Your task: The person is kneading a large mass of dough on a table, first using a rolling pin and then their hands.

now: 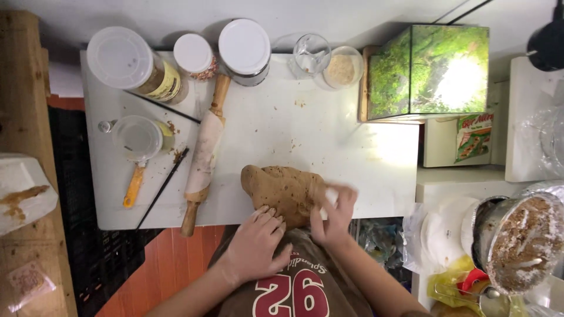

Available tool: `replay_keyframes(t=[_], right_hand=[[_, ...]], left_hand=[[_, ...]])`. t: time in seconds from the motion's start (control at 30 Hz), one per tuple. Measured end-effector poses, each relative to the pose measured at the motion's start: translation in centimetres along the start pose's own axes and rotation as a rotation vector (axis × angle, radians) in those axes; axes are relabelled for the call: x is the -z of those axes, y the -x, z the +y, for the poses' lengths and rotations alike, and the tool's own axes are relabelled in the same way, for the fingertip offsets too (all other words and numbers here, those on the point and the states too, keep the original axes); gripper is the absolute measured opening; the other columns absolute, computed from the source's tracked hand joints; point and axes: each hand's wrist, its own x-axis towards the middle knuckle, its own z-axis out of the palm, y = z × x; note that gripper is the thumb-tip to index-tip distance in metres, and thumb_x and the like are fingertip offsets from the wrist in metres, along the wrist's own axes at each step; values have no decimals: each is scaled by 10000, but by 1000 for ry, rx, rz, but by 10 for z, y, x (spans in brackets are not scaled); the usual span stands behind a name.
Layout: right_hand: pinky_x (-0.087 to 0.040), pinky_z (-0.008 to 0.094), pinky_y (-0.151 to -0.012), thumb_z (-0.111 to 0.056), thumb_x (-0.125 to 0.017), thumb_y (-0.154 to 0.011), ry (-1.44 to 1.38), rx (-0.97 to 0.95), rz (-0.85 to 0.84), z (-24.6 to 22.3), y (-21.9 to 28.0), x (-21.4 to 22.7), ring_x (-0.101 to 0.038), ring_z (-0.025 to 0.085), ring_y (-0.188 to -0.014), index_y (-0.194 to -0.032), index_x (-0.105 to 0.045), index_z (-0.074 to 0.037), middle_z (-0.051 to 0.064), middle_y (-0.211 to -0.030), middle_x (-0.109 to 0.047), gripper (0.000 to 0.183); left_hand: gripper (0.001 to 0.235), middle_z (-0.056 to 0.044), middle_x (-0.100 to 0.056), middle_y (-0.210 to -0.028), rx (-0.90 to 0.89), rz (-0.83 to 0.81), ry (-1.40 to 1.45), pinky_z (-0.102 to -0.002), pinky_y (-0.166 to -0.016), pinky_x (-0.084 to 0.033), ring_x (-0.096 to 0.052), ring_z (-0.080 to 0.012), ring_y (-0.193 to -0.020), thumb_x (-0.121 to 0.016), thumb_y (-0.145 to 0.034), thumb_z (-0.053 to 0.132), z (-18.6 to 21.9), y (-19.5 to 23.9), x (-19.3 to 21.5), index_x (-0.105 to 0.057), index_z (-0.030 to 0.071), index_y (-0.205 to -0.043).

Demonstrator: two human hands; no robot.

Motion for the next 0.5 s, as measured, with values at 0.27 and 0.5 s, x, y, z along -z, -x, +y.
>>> replay_keyframes(t=[0.27, 0.5], right_hand=[[-355, 479, -1072, -292, -585, -956, 196, -223, -463, -25, -42, -58, -561, 334, -1258, -1305, -686, -54, 150, -1364, -637, 435], [-392, 443, -1038, -254, -582, -917, 97, -269, -344, -16, -52, -69, -611, 326, -1187, -1226, -705, -50, 127, -1278, -697, 390]], left_hand=[[508, -195, -672, -1299, 217, 158, 98, -611, -1189, -248, -549, -380, -1303, -571, -930, 315, -6, -37, 55, -590, 56, -1366], [352, -137, -698, -1254, 342, 556, 8, -561, -1173, -275, -526, -387, -1275, -592, -922, 216, -52, -86, -33, -713, 39, -1201]])
